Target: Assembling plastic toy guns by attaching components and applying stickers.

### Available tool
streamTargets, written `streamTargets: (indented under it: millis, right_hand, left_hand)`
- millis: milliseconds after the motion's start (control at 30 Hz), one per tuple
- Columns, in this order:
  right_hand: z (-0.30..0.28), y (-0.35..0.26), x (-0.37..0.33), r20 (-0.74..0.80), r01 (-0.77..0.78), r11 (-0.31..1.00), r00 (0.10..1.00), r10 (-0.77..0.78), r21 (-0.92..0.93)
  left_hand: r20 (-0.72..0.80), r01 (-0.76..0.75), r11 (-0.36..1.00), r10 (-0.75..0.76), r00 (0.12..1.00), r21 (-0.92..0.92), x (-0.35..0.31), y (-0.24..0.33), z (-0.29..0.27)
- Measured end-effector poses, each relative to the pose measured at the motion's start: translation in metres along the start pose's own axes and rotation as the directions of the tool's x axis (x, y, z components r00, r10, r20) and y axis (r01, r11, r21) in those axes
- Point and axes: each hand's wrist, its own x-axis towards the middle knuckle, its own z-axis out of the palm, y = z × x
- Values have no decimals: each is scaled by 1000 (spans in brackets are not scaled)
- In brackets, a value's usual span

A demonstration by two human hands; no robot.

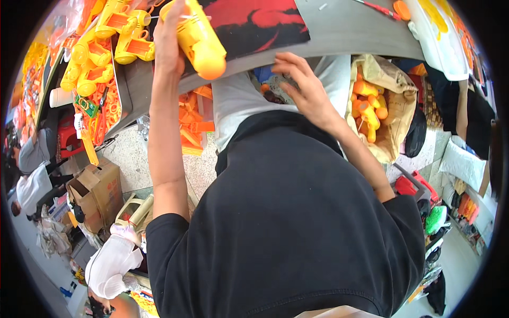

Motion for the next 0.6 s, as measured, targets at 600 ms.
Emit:
streamTargets:
  millis: [600]
  right_hand:
    - [85, 170, 11, 352, -731, 679, 655, 669, 67]
  left_hand:
    - [-117, -163, 912, 127, 985, -377, 18, -45, -15]
